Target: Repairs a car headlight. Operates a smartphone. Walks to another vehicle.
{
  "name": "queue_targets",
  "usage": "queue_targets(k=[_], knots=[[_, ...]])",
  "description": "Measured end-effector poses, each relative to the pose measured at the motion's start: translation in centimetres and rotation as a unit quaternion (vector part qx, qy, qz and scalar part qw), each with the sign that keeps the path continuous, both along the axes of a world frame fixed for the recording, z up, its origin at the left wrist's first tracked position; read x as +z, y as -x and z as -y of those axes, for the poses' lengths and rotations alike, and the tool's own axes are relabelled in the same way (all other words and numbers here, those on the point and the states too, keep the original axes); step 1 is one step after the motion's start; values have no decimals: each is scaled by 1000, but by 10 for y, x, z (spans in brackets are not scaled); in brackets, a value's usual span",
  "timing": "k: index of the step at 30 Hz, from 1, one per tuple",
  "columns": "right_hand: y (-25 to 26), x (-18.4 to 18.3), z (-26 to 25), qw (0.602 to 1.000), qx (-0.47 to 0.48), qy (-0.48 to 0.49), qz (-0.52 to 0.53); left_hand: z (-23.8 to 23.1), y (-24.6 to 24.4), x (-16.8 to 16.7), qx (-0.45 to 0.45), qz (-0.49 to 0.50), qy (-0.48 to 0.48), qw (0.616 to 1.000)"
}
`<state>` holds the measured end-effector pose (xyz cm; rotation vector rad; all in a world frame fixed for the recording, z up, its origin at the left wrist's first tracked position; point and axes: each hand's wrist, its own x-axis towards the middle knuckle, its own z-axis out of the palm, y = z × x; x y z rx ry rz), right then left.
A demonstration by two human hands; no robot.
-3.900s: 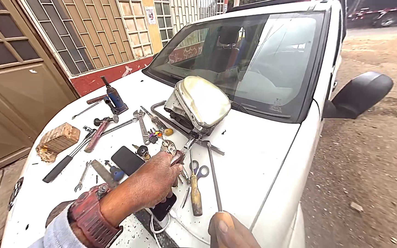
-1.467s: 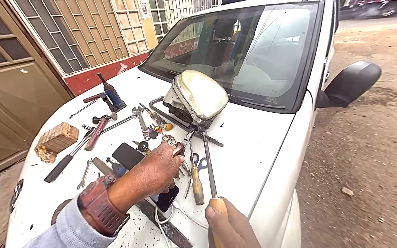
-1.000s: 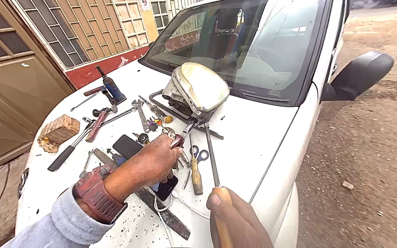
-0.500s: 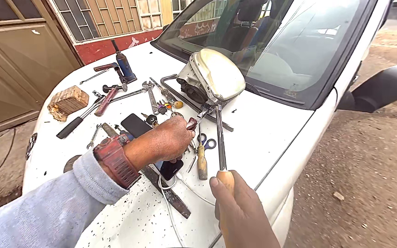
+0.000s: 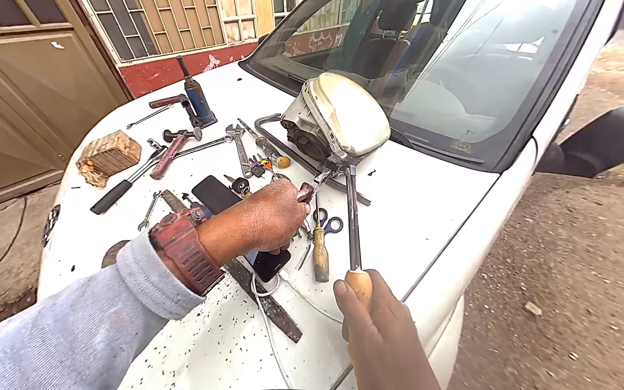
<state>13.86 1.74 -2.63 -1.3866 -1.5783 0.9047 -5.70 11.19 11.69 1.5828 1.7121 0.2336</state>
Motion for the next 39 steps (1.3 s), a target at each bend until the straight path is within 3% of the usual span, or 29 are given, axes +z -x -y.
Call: queue_targets(k=[8,17,39], knots=[[-1,-4,3,1000,2,2,-15,1,1,-2,0,2,-10,1000],[-17,21,14,978,63,95,-174,1,0,-2,5,11,-6,1000],[-17,30,5,973,74,115,-187,-1,3,-3,-9,7,-11,1000]])
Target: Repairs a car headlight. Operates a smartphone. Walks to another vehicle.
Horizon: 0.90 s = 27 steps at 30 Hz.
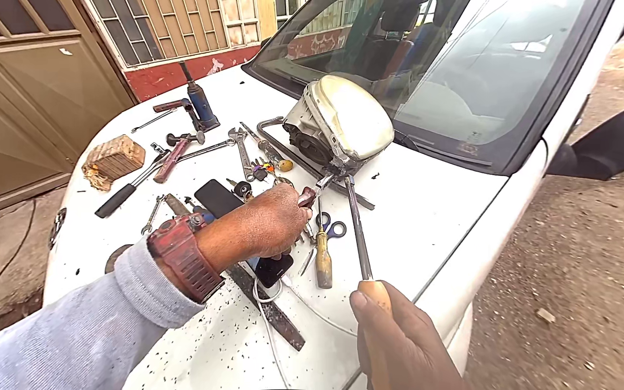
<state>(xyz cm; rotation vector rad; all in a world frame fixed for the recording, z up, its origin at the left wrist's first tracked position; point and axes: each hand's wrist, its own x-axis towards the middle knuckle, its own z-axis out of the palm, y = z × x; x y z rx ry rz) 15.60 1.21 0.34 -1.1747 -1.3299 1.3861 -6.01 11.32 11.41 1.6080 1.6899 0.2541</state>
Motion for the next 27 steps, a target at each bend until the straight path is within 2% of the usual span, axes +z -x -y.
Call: queue_targets(k=[27], knots=[[-4,-1,0,1000,-2,-2,-20,1,-1,3,6,0,9,1000]])
